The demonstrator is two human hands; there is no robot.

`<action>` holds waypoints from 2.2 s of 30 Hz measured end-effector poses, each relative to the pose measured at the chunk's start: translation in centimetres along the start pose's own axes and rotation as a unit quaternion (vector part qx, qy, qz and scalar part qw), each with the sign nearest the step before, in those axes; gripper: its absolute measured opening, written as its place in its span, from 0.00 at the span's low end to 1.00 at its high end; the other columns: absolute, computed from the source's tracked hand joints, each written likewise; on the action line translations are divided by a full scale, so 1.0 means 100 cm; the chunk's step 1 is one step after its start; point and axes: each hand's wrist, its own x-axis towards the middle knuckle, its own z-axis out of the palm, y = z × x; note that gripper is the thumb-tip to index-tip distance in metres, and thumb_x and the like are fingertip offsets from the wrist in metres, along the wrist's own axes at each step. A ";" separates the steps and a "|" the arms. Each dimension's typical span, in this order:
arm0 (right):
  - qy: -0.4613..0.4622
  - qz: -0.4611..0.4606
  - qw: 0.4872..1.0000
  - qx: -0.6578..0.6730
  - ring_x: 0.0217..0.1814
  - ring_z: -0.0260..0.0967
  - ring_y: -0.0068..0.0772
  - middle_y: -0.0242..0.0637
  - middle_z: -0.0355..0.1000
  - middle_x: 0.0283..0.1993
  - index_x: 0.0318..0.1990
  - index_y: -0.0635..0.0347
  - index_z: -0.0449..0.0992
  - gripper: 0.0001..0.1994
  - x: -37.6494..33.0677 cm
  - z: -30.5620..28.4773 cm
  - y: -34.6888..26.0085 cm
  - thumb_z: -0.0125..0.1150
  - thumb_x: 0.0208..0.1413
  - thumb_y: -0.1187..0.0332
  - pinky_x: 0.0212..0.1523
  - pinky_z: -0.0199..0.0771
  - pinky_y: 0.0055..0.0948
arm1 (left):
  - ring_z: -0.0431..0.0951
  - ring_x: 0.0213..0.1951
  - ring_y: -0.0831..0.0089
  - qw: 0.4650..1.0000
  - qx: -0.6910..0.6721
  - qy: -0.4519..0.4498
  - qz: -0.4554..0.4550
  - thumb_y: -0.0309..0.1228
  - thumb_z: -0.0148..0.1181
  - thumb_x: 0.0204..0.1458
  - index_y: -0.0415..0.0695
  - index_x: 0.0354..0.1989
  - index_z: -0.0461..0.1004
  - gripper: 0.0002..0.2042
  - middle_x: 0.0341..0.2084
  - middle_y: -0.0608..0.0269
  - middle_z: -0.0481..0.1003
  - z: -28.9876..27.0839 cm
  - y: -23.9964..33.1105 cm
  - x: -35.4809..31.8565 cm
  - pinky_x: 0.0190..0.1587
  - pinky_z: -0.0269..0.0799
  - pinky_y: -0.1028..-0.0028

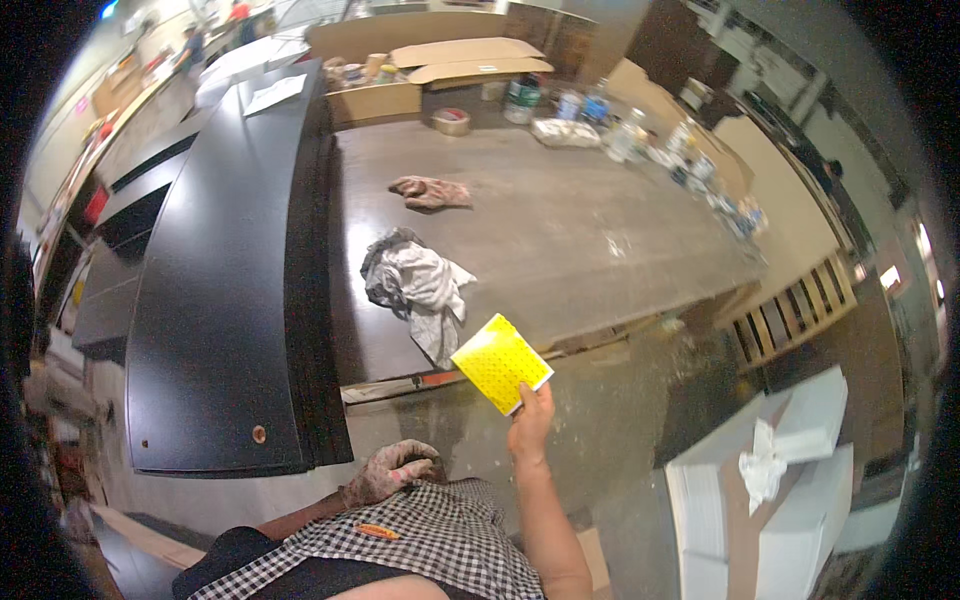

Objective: The person applies small yellow circular labels to the edges of black curved panels, then lifts and stacks the labeled panels on a workbench. The person wears gloves and handles the panels one at a time.

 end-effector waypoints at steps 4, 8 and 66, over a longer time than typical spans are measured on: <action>-0.067 -0.011 0.998 0.012 0.52 0.69 0.32 0.40 0.67 0.53 0.56 0.67 0.62 0.16 0.072 0.009 -0.016 0.45 0.61 0.76 0.53 0.68 0.33 | 0.75 0.44 0.75 0.996 -0.037 0.075 -0.025 0.31 0.51 0.61 0.38 0.51 0.70 0.13 0.41 0.60 0.75 0.002 0.025 0.027 0.48 0.70 0.75; -0.060 0.001 0.998 -0.020 0.55 0.67 0.34 0.41 0.69 0.53 0.56 0.67 0.63 0.16 0.174 0.029 -0.005 0.45 0.60 0.77 0.56 0.66 0.33 | 0.75 0.43 0.77 0.984 -0.068 0.165 0.003 0.28 0.51 0.60 0.39 0.49 0.71 0.11 0.39 0.62 0.76 0.016 0.034 0.076 0.45 0.72 0.76; -0.447 -0.013 0.878 -0.173 0.37 0.73 0.23 0.38 0.75 0.42 0.45 0.68 0.75 0.11 0.378 0.255 -0.083 0.60 0.53 0.76 0.37 0.75 0.24 | 0.77 0.34 0.76 0.852 -0.141 0.498 0.079 0.24 0.53 0.57 0.36 0.42 0.75 0.07 0.33 0.61 0.78 -0.036 0.130 0.249 0.38 0.74 0.77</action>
